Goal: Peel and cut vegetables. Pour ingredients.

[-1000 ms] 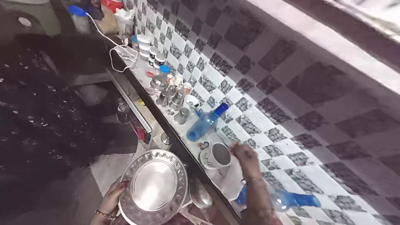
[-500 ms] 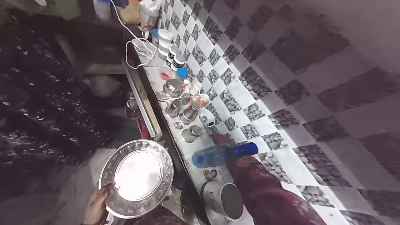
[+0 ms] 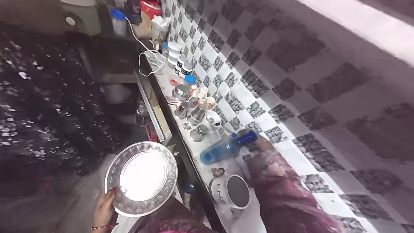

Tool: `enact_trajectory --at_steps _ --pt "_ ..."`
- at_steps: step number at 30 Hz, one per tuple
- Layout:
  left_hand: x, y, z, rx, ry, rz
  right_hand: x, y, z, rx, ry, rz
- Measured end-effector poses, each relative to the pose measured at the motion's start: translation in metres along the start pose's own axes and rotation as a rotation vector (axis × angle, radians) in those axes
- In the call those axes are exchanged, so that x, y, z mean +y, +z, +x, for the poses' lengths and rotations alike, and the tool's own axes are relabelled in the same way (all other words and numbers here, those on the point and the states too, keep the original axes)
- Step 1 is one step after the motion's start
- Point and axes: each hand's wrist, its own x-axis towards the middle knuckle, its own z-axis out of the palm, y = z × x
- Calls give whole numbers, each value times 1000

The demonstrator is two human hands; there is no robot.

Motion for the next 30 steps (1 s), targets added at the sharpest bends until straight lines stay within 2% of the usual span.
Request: enact_trajectory --at_steps 1,2,5,7,9,11,13,15,17,22,26,30 --pt "-1 -7 -6 17 4 13 -31 -45 -9 -163 240 15" --pt "-2 -17 -14 19 16 29 -45 -72 -19 -150 368 33" --pt "-4 -53 -38 6 72 69 -73 -115 -76 271 430 62" --pt "-4 -80 -58 28 73 108 -102 -127 -111 497 387 101" --pt "-1 -108 -85 69 51 142 -132 -123 -140 621 267 167" --pt "-4 -138 -110 113 77 116 -165 -108 -160 659 95 316" --pt "-6 -168 -134 185 124 55 -201 -83 -172 625 -86 524" --pt "-2 -195 -155 287 113 16 -243 -52 -177 539 -230 752" --pt "-2 -222 -177 426 11 22 -286 -17 -181 395 -319 952" --pt "-41 -282 -235 695 -160 65 -377 73 -187 -118 -413 1433" --pt "-74 -309 -285 855 -280 86 -424 127 -184 -517 -469 1449" --pt "-78 -312 -326 1038 -271 -57 -471 160 -189 -829 -394 1386"
